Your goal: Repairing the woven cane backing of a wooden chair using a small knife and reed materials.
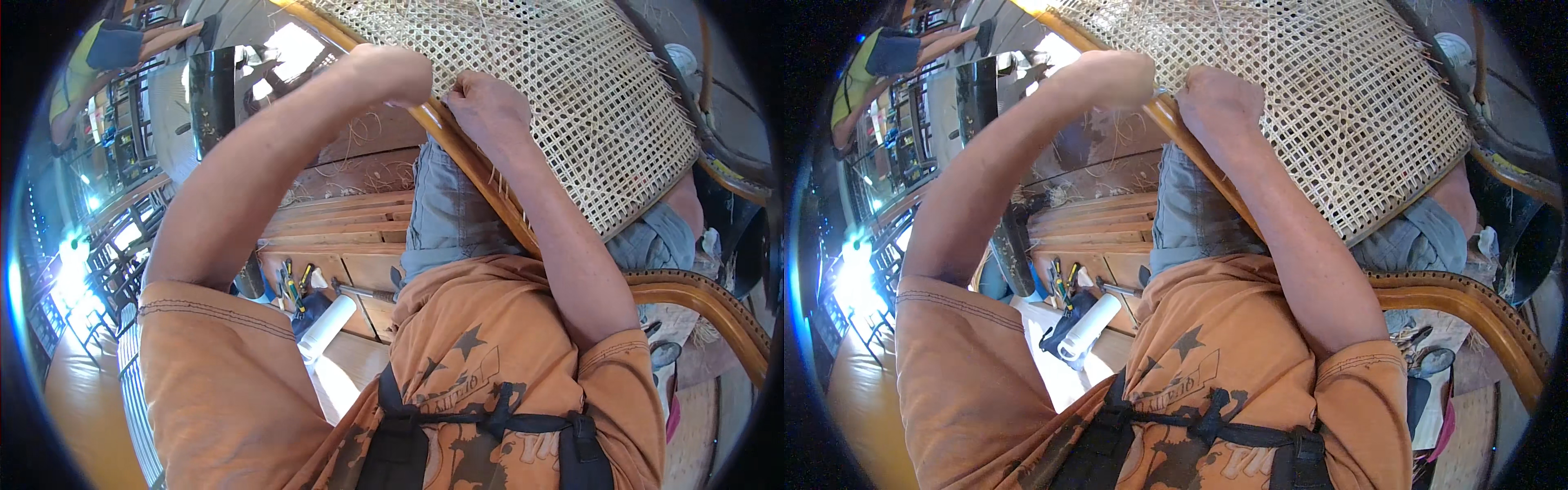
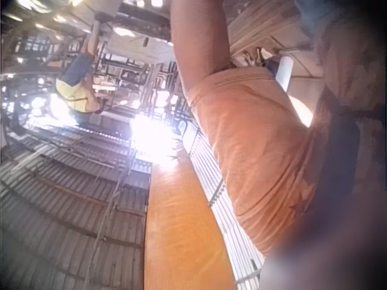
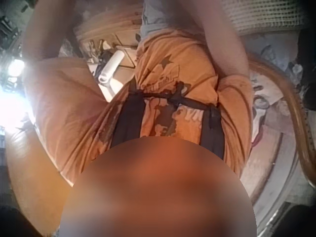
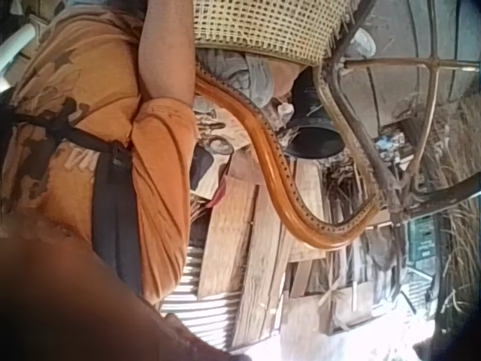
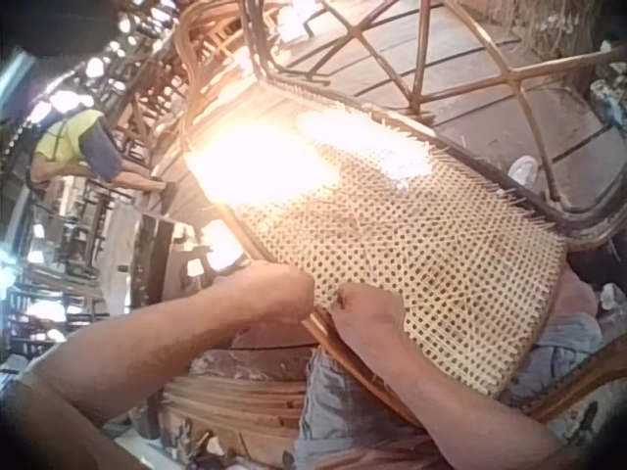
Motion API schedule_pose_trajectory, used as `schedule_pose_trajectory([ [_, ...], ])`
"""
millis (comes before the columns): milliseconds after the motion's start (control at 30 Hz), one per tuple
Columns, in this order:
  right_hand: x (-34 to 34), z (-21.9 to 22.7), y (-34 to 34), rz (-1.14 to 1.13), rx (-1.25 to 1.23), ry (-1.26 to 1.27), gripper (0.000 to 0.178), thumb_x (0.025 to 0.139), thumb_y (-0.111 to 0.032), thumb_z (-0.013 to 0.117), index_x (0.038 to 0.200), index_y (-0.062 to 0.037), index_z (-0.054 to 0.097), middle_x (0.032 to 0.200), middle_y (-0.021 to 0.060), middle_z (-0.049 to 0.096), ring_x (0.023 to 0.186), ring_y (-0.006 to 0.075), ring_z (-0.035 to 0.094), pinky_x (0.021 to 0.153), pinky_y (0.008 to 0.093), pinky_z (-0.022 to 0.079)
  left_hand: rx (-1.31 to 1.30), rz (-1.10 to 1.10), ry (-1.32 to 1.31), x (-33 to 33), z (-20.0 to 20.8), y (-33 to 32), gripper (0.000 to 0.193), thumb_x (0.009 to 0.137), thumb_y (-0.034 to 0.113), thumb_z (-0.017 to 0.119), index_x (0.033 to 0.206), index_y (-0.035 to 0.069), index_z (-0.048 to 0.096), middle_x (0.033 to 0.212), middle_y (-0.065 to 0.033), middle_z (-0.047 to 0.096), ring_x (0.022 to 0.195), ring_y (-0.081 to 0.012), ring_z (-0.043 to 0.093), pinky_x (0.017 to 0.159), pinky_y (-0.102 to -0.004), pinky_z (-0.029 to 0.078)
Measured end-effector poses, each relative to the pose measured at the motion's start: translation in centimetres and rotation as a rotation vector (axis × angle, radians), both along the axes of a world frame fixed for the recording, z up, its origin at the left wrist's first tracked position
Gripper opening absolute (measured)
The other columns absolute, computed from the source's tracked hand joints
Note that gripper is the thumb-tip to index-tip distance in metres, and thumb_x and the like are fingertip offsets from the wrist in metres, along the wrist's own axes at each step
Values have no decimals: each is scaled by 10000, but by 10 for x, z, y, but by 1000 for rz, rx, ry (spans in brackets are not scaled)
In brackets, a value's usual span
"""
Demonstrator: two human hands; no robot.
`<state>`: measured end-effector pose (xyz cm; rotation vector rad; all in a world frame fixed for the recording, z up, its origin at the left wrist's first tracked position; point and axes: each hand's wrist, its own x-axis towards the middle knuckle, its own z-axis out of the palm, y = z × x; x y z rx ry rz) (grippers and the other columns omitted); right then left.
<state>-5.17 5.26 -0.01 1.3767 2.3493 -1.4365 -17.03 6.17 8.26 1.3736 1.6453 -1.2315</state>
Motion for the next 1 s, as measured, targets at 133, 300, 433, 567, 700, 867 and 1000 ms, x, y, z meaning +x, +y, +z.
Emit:
schedule_pose_trajectory([
  [133,2,-1,1,65,55,15,189,809,-226,528,879,-121,668,881,94,676,872,272,645,785,404,463,184,-150,-22,14,14,-15,204,783,124,546,856,-16,675,836,-185,672,825,-289,675,740,-395,520],
  [300,-2,-2,0,44,48,-37,231,826,-324,525,901,-151,659,840,98,662,800,288,637,727,385,494,152,85,9,2,3,-15,229,788,93,491,864,-39,662,853,-214,660,816,-320,662,746,-398,513],
  [433,0,1,3,48,29,-13,206,795,-204,529,895,-104,679,863,102,679,852,289,653,732,414,478,226,-110,-21,5,10,-18,253,832,129,476,897,-30,662,857,-207,659,811,-321,658,755,-401,510],
  [567,-1,-2,0,22,33,-11,209,797,-202,511,880,-106,677,876,107,679,862,285,652,742,415,475,140,58,61,-2,-5,-16,276,812,129,499,1007,49,677,989,-146,671,939,-264,652,826,-390,502],
  [700,0,-1,0,28,42,18,218,810,-223,500,872,-108,674,879,112,676,864,280,651,760,412,470,113,129,6,-9,-15,-17,316,847,232,490,987,8,663,937,-170,667,886,-282,657,802,-421,503],
  [867,0,-1,1,37,44,-23,210,818,-274,527,863,-114,657,860,104,666,831,281,642,738,412,475,283,139,-1,-2,-5,-22,456,884,400,471,964,-6,663,896,-191,665,858,-301,658,801,-441,495],
  [1000,8,-14,-17,-43,328,184,161,804,-265,594,812,-108,629,811,82,641,764,266,623,687,392,493,324,172,44,-5,-6,-26,510,882,469,453,958,15,673,913,-200,660,873,-305,654,816,-435,491],
])
